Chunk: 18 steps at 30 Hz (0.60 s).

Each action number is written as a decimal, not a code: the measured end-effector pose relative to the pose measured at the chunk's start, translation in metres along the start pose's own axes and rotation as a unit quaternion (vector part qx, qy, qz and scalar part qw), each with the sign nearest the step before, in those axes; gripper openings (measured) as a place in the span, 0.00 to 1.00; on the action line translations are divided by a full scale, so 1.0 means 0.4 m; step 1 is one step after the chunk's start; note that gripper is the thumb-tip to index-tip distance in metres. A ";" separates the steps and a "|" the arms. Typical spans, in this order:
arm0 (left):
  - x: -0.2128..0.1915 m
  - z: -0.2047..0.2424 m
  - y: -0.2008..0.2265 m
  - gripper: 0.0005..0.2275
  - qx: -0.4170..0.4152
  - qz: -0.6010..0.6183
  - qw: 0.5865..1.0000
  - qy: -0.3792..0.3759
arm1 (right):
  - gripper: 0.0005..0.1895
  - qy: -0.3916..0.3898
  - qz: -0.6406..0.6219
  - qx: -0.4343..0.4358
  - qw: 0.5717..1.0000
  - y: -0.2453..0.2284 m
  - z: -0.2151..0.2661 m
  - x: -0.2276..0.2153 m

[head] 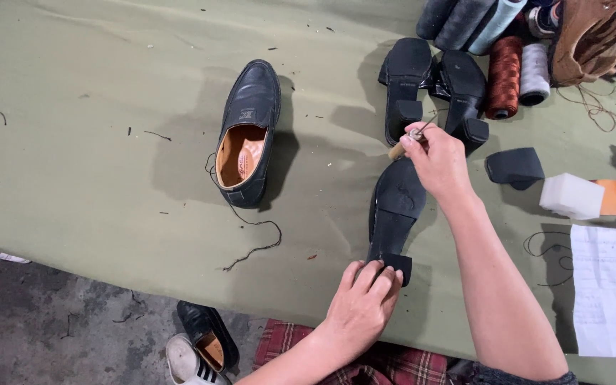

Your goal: The person uses a pointed awl to work on the sole of a black shoe, pressing and scraping the material. They then wipe the shoe with a white block and continue using the awl to refine the sole's edge.

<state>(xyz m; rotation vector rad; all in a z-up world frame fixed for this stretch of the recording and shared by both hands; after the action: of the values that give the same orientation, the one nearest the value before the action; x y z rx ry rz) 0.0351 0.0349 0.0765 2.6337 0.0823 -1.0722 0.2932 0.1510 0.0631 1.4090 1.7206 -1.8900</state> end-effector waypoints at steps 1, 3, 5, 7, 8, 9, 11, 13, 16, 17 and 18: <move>0.001 0.003 0.000 0.07 0.000 0.000 1.000 0.000 | 0.11 0.000 0.000 0.000 1.000 0.002 0.000 -0.002; 0.010 0.009 -0.002 0.08 -0.004 0.002 1.000 -0.013 | 0.12 0.006 0.019 -0.008 1.000 0.005 0.003 -0.007; 0.009 0.009 -0.001 0.08 -0.005 0.006 1.000 -0.015 | 0.11 0.021 -0.015 0.009 1.000 -0.016 0.018 -0.026; 0.009 0.009 -0.003 0.08 -0.007 0.010 1.000 -0.017 | 0.11 0.036 -0.050 0.025 0.998 -0.039 0.032 -0.054; 0.008 0.009 -0.004 0.08 -0.007 0.006 1.000 -0.012 | 0.11 0.055 -0.037 0.011 0.998 -0.060 0.040 -0.077; 0.007 0.010 -0.003 0.08 -0.007 0.003 1.000 -0.007 | 0.12 0.073 -0.024 -0.003 0.997 -0.080 0.049 -0.101; 0.006 0.007 -0.003 0.07 -0.009 -0.001 1.000 0.001 | 0.10 0.093 -0.018 -0.011 0.995 -0.069 0.070 -0.113; -0.001 -0.007 -0.002 0.06 -0.011 -0.006 1.000 0.010 | 0.09 0.113 -0.011 -0.021 0.993 -0.035 0.085 -0.101; -0.032 -0.021 0.002 0.07 -0.013 -0.018 0.998 0.067 | 0.11 0.064 0.048 -0.001 0.997 0.014 0.102 -0.049; -0.027 -0.018 0.002 0.05 -0.010 -0.014 0.998 0.056 | 0.12 0.069 0.021 0.019 0.997 0.004 0.107 -0.063; -0.023 -0.016 0.001 0.02 -0.007 -0.010 0.999 0.046 | 0.12 0.073 -0.006 0.040 0.996 -0.005 0.112 -0.075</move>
<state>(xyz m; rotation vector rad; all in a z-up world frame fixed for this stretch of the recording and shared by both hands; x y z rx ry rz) 0.0328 0.0367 0.0870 2.6754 0.1364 -0.9535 0.2855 0.1005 0.0803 1.6079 1.7388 -1.9255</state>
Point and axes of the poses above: each hand's wrist, its own z-axis away from the middle knuckle, its own x-axis out of the palm, y = z × x, the point moved 7 cm from there along -z, towards the middle knuckle, and after that the axes turned 1 degree about -x, right-handed, at the moved point
